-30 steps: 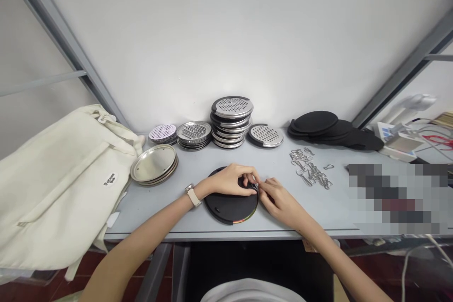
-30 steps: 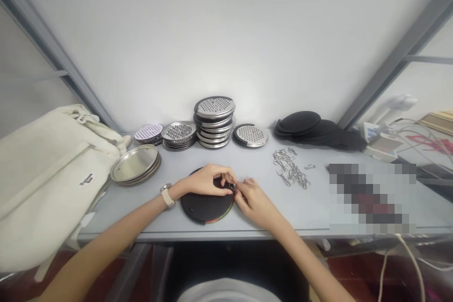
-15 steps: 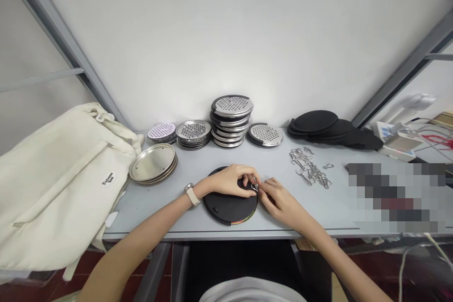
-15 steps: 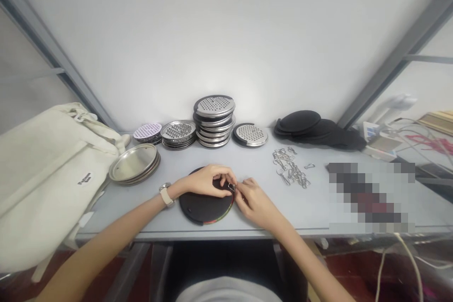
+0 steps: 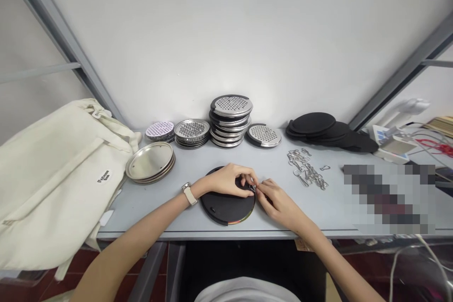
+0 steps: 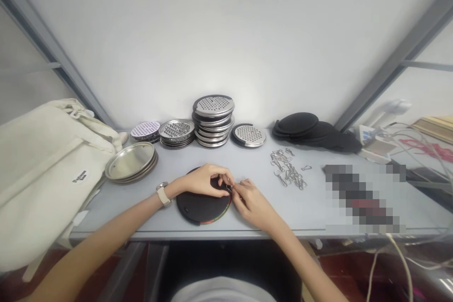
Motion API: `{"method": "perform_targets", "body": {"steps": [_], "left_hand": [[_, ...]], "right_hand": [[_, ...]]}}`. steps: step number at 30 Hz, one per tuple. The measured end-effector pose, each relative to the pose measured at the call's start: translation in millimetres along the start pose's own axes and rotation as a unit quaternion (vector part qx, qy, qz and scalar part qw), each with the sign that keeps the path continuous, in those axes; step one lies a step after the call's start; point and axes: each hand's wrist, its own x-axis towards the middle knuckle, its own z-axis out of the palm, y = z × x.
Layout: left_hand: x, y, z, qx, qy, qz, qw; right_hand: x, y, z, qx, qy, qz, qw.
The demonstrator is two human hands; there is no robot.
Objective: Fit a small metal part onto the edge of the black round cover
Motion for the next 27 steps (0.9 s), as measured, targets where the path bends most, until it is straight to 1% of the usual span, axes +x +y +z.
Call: {"method": "perform_targets", "body": {"steps": [5, 14, 21, 27], "left_hand": [[-0.1, 0.7, -0.4, 0.003, -0.003, 0.005, 1.0], [0.5, 0.3, 0.6, 0.017, 0.0, 0.01, 1.0], [0.7, -0.6, 0.1, 0.021, 0.006, 0.029, 0.999], [0.4, -3.6, 0.5, 0.019, 0.004, 0.025, 1.0]], "right_hand": [[-0.1, 0.2, 0.5, -0.006, -0.003, 0.001, 1.0], [0.5, -0.1, 1.7, -0.006, 0.009, -0.006, 1.0], [-0.2, 0.5, 1.1, -0.009, -0.004, 0.003, 1.0], [0.3, -0.7, 0.4, -0.008, -0.005, 0.004, 1.0]]}}
